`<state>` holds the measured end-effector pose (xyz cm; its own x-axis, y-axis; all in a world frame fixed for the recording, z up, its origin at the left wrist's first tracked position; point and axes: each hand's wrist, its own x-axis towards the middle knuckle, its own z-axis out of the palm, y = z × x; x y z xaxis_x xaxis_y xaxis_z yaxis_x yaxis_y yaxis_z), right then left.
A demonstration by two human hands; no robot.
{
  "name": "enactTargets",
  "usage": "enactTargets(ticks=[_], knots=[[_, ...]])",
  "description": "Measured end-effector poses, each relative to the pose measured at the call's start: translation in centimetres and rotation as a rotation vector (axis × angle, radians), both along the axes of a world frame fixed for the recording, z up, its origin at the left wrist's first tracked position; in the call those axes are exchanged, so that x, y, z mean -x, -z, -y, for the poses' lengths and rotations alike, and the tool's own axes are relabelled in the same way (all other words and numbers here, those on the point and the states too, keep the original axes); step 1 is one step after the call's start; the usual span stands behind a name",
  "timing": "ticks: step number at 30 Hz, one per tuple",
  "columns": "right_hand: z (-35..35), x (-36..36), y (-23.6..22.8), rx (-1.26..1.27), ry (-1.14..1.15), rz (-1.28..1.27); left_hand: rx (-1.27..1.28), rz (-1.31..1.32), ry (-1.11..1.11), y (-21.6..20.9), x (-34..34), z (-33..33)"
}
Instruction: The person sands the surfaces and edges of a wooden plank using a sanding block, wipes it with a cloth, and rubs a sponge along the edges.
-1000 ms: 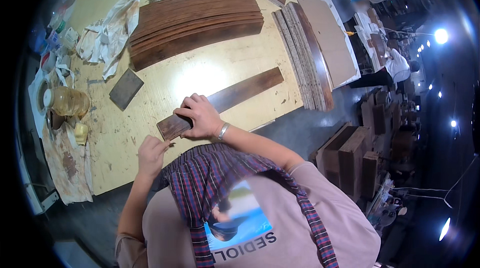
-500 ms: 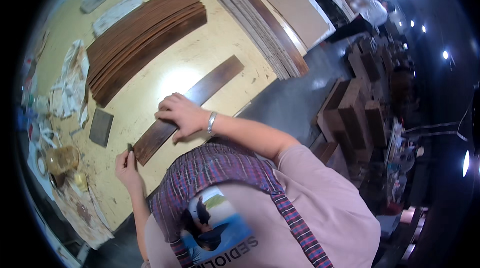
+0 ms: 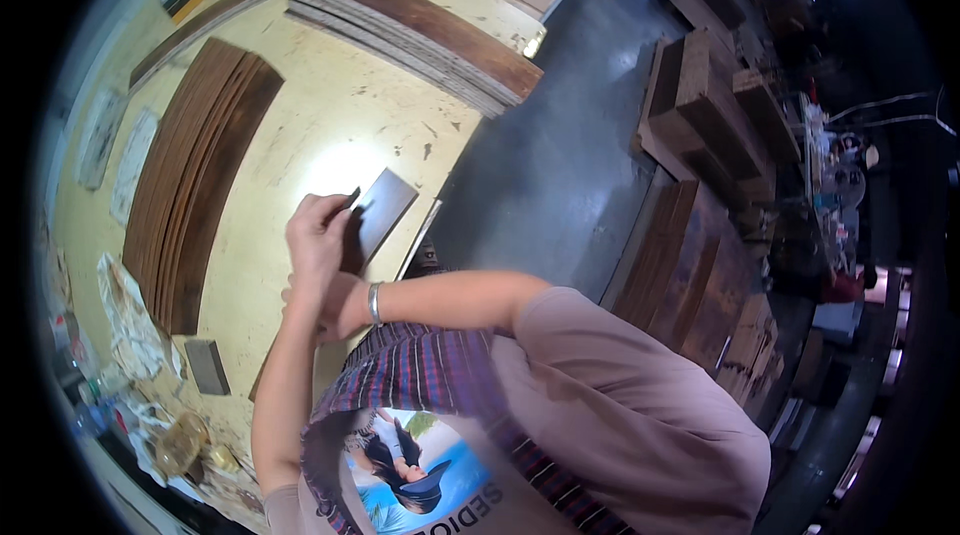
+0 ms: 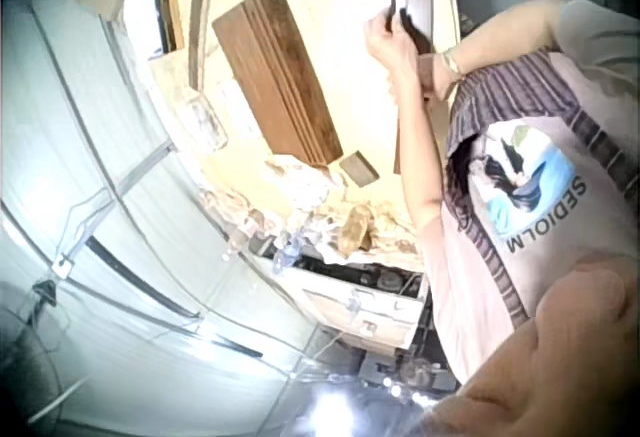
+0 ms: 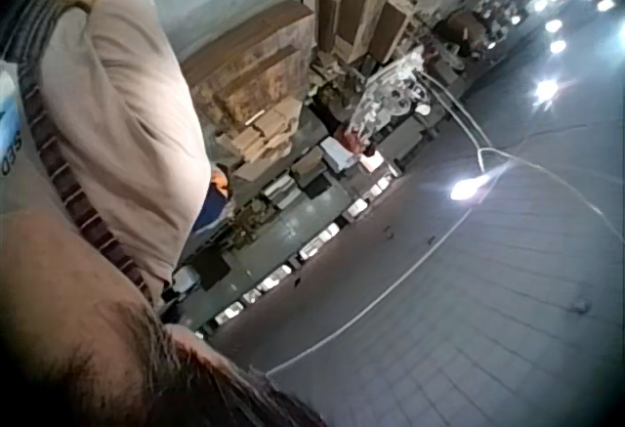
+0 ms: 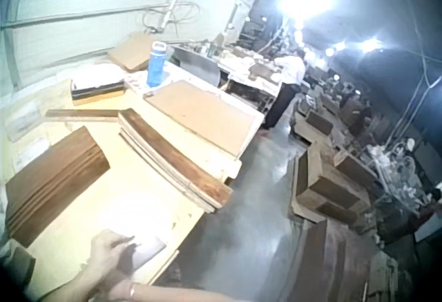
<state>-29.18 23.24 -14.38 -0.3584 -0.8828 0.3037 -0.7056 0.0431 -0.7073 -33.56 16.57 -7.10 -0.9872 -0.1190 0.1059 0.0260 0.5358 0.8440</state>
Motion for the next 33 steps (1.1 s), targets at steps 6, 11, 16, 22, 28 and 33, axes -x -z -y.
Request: enactTargets(ticks=[6,11,16,22,28,33], knots=[[-1.0,1.1,-3.1,-0.017,0.013,0.044,0.352,-0.057,0.076,1.0,4.0,-4.5],[-0.6,1.0,-1.5,0.03,0.046,0.119,0.489,-0.169,0.118,2.4,5.0,-5.4],[0.3,1.2,-1.6,0.006,-0.005,-0.19,0.503,-0.302,0.31,1.7,2.7,-7.5],[0.5,0.5,-0.9,0.054,0.096,-0.211,0.496,-0.309,0.176,2.6,3.5,-6.9],[2.0,-0.2,0.3,-0.032,0.111,-0.391,0.499,-0.307,0.43,2.1,0.7,-8.9],[-0.3,0.3,-1.2,0.037,0.195,0.099,0.58,-0.301,0.191,2.8,4.8,-6.0]])
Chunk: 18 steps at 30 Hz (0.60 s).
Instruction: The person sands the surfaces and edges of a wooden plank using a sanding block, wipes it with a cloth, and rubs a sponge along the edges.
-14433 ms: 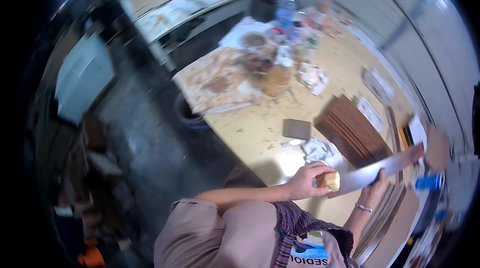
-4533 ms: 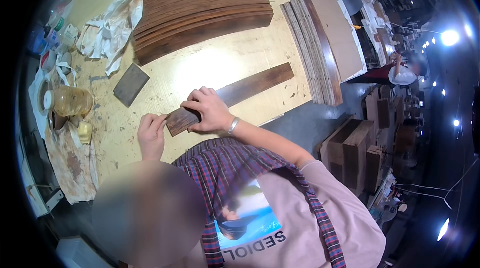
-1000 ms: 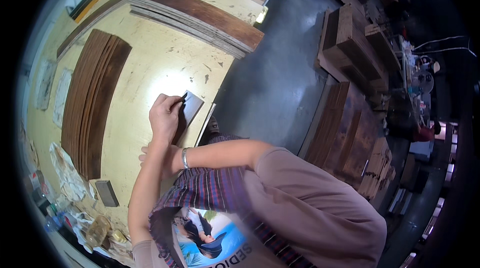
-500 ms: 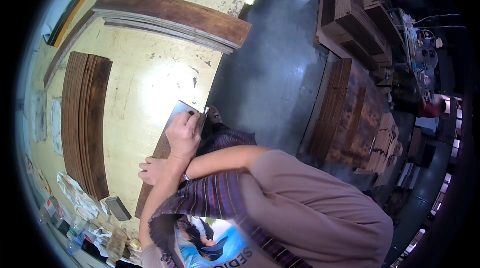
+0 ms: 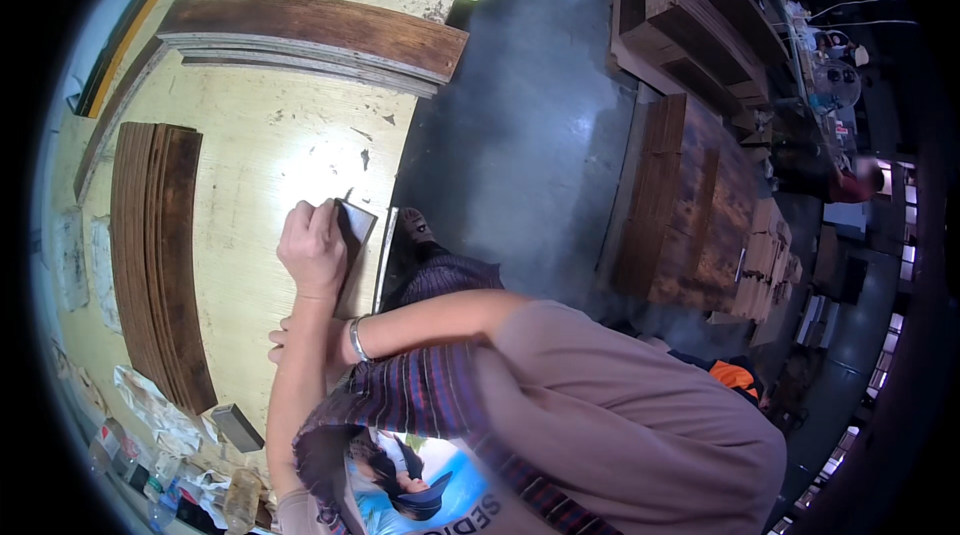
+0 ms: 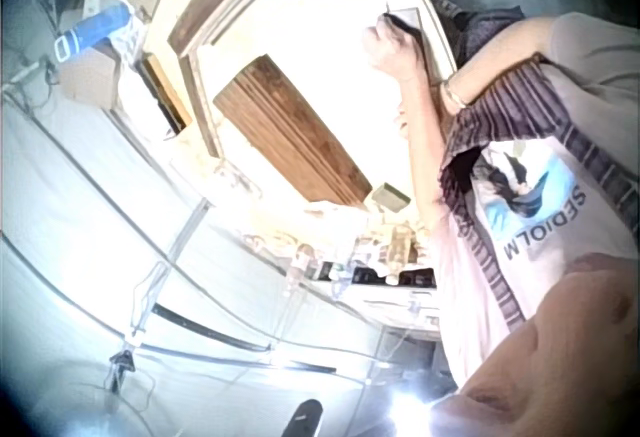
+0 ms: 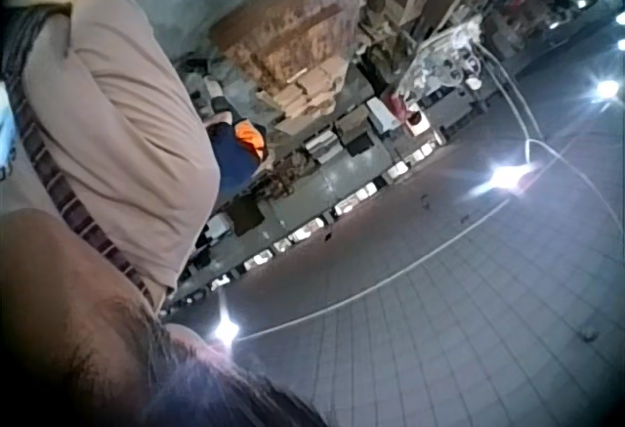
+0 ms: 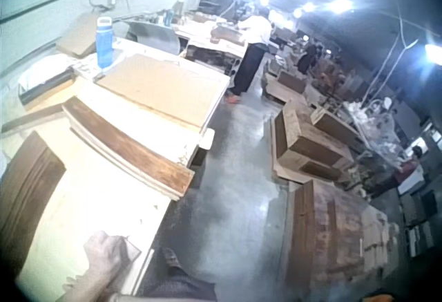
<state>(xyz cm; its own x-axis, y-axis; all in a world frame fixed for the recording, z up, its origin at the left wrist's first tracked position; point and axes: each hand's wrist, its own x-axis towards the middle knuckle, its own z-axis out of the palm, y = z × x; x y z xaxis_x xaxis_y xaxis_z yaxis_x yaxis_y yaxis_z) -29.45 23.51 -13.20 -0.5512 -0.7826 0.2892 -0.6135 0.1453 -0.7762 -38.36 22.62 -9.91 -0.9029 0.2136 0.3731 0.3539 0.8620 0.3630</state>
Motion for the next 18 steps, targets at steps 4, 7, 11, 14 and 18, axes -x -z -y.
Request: enactTargets(ticks=[4,7,11,14,18], knots=[[1.6,-0.2,0.5,-0.1,-0.105,-0.469,-0.019,-0.023,0.148,-0.4,-3.4,-1.8],[1.5,-0.3,0.9,-0.119,-0.116,-0.486,-0.079,0.014,0.147,-0.2,-3.7,-2.0],[1.8,-1.5,2.2,0.103,0.024,-0.193,-0.043,0.043,0.052,0.7,-1.2,-0.6],[4.7,-2.5,3.9,-0.045,0.074,-0.438,-0.076,0.084,0.193,-0.5,-3.3,-1.7],[4.0,-0.9,4.2,-0.134,-0.029,-0.532,-0.246,0.23,0.205,-2.8,-4.7,-1.9]])
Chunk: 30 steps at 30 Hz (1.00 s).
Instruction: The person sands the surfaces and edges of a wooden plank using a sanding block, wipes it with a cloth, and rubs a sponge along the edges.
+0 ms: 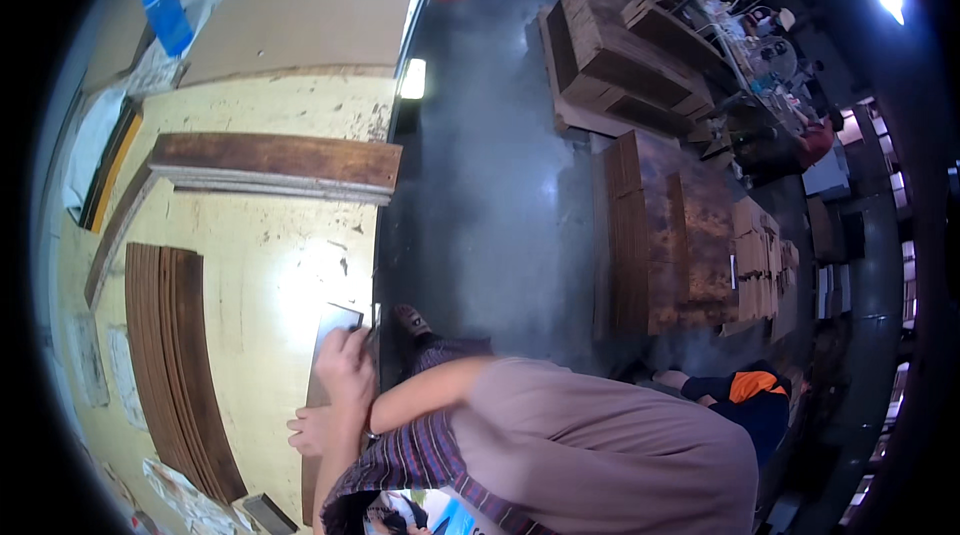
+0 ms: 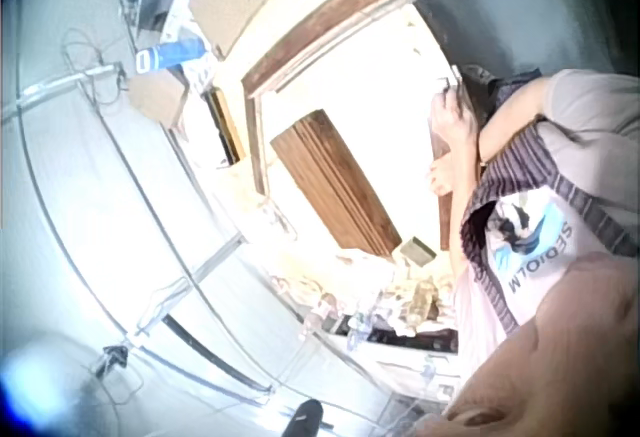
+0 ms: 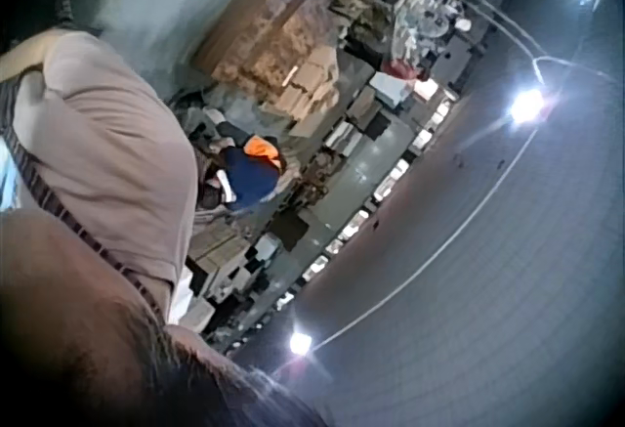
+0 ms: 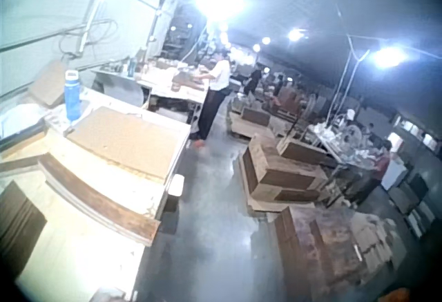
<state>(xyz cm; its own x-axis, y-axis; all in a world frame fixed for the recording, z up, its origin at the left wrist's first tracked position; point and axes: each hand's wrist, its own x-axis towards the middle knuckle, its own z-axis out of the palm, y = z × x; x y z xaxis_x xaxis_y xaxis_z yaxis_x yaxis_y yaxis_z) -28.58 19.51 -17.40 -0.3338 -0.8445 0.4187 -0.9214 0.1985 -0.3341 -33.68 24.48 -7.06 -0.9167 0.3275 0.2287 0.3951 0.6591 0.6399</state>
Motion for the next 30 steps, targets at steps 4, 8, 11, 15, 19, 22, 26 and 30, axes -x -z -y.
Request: enactTargets(ticks=[4,8,11,15,19,22,26,30], knots=[[-3.8,0.7,-4.8,0.145,-0.006,0.893,-0.169,0.061,-0.268,-3.3,-2.0,6.1],[-4.4,2.7,-8.7,-0.236,-0.196,0.291,-0.292,-0.026,-0.704,-1.8,-10.4,15.8],[-4.3,3.5,-7.9,-0.275,-0.128,0.297,-0.274,-0.043,-1.027,0.0,-19.8,22.7],[-4.5,4.9,-10.6,-0.374,-0.175,0.225,-0.083,-0.04,-1.336,1.4,-29.7,25.7],[-4.9,5.6,-12.9,-0.494,-0.026,0.443,-0.068,0.096,-1.392,1.6,-32.6,24.6],[-4.4,5.6,-14.2,-0.374,0.021,0.465,0.227,-0.064,-1.363,0.4,-30.3,22.4],[-0.6,3.0,-18.5,-0.102,0.098,0.537,-0.98,0.189,-1.19,-4.9,-22.7,17.3],[4.7,0.4,-21.2,0.271,0.121,0.639,-1.17,0.035,-0.706,-5.4,-17.4,13.9]])
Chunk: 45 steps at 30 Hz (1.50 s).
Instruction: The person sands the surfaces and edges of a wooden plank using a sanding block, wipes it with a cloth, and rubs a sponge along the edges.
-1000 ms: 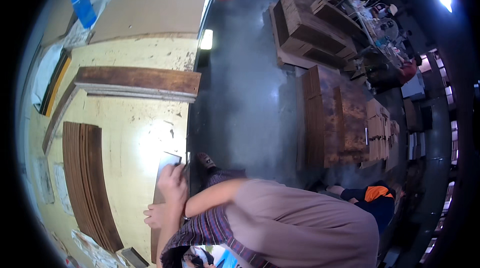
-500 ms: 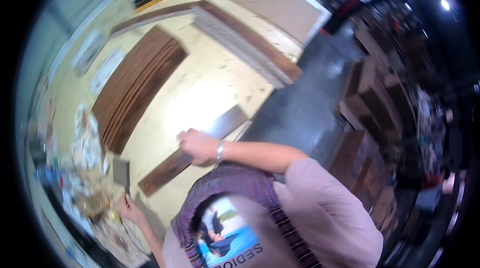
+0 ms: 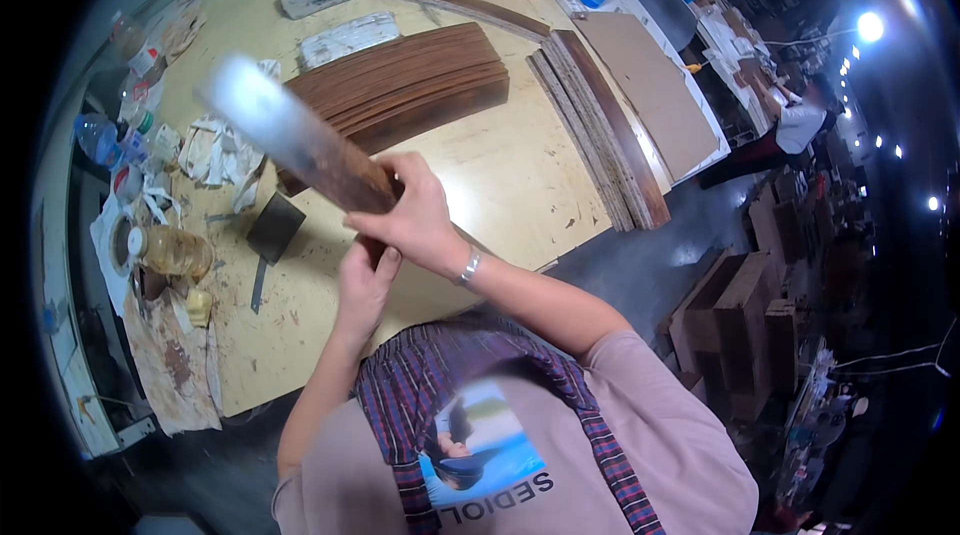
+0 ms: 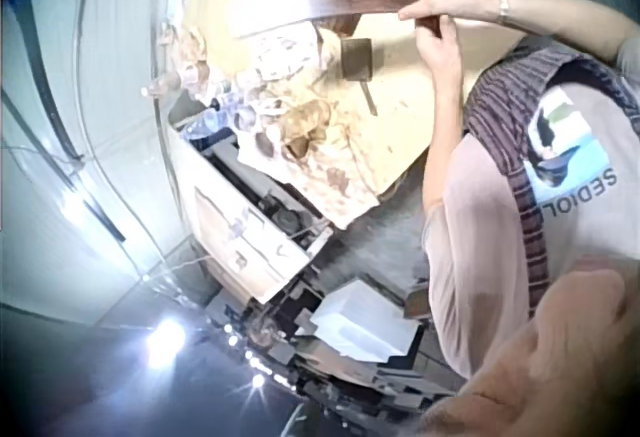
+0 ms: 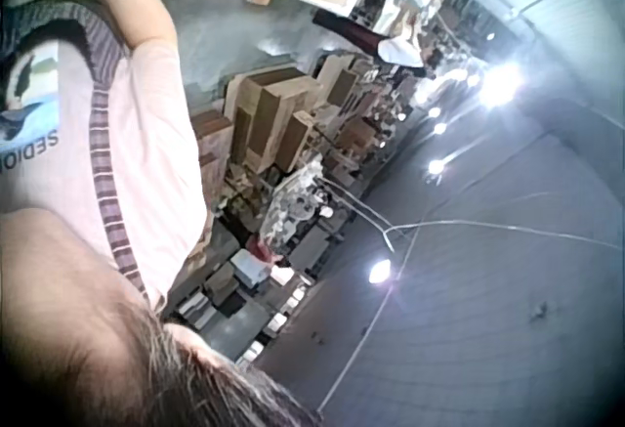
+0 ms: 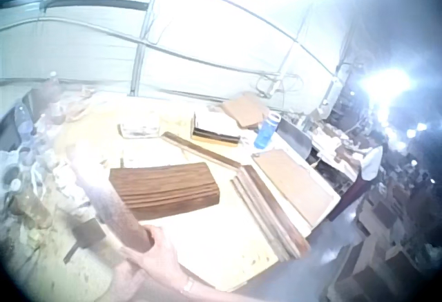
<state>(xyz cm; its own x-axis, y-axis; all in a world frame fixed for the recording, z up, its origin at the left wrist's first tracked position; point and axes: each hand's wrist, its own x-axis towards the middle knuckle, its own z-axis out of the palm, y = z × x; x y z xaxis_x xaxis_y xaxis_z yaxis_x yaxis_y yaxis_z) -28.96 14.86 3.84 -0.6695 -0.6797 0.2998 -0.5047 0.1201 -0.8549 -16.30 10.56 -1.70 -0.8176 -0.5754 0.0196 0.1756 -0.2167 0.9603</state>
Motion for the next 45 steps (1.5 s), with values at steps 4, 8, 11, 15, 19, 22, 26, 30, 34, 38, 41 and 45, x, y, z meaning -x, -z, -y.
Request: enactTargets(ticks=[4,8,11,15,19,22,26,30,34,38,41,45], knots=[[2.2,0.1,-2.0,0.182,0.084,0.219,-0.106,-0.011,-0.073,-1.3,0.8,0.5],[0.9,1.2,-3.6,0.246,-0.339,0.718,-0.098,-0.1,-0.222,-2.0,0.1,1.8],[0.2,-0.4,-0.9,0.249,-0.465,0.941,0.045,0.002,-0.297,-2.2,-0.1,1.6],[0.1,-1.4,0.1,0.305,-0.466,1.136,0.389,0.082,-0.294,-2.0,-4.1,3.7],[-1.3,1.3,-0.7,0.267,-0.426,1.118,0.611,0.452,-0.664,1.4,-13.2,11.0],[-0.6,2.0,-0.9,0.304,-0.349,1.11,1.11,0.879,-0.883,5.0,-20.8,16.2],[1.2,2.9,-1.2,0.405,-0.235,1.184,1.13,1.054,-0.778,8.3,-24.3,19.4],[2.1,4.1,-1.1,0.447,-0.118,1.192,0.962,0.953,-0.877,7.4,-22.5,17.6],[1.6,5.0,-1.2,0.502,0.036,1.184,0.75,0.404,-0.706,-0.9,-14.6,9.8],[0.7,5.4,-1.7,0.555,0.097,1.147,0.91,0.169,-0.453,-4.3,-9.9,4.8],[-0.2,5.9,-1.9,0.586,0.115,1.15,0.961,0.11,-0.327,-4.8,-8.5,4.0],[-0.6,5.0,-3.5,0.696,0.165,1.086,0.984,0.099,-0.291,-5.1,-7.1,3.3]])
